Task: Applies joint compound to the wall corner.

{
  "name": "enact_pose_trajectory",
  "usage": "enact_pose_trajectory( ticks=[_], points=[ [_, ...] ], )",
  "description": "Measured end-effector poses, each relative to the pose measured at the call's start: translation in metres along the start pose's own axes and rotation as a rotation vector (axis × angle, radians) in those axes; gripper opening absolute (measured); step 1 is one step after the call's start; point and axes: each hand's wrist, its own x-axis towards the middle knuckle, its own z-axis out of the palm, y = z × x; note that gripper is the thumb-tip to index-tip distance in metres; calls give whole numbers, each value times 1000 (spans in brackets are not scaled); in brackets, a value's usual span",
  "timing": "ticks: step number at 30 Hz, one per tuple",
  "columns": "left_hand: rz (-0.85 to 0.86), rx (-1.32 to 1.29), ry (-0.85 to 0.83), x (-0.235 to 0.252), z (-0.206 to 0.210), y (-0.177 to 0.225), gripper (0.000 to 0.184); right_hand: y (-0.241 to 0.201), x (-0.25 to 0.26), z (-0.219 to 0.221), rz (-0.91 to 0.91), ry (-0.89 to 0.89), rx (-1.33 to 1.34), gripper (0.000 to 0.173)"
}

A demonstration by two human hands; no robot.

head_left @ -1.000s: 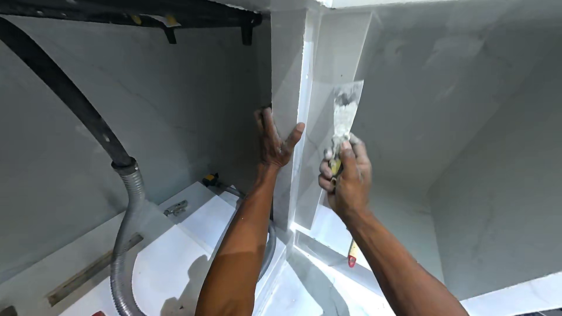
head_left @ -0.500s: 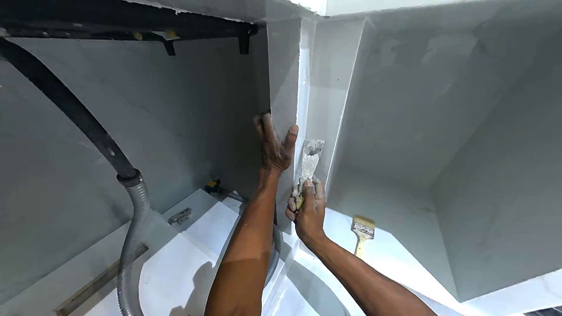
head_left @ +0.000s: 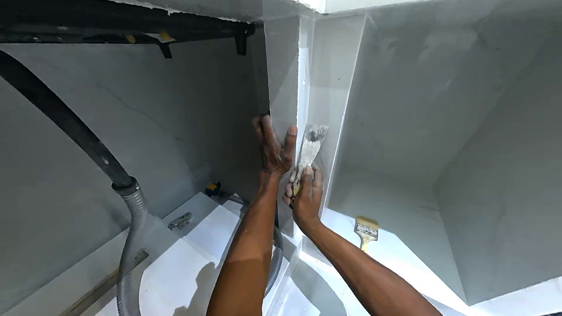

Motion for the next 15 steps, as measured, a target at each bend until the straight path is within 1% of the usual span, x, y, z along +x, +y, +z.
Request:
enact_pose_trajectory(
  ticks=[3, 6, 8, 9, 12, 15],
  points=[
    [17, -3, 10, 1, 0, -1, 85, -21, 11, 14, 7, 9, -31, 30],
    [-10, -16, -14, 0, -1, 1, 80, -17, 3, 9, 29, 35, -54, 32],
    [19, -23, 6, 1, 0, -1, 76, -18, 6, 9, 22, 43, -74, 30],
    [25, -21, 15, 1, 1, -2, 76, -25, 11, 13, 15, 41, -91, 30],
    [-5, -2, 8, 2, 0, -2, 88, -50, 28, 28, -11, 22, -152, 33],
    [-5, -3, 10, 1, 0, -2, 85, -55, 29, 28, -7, 41, -202, 35]
  ],
)
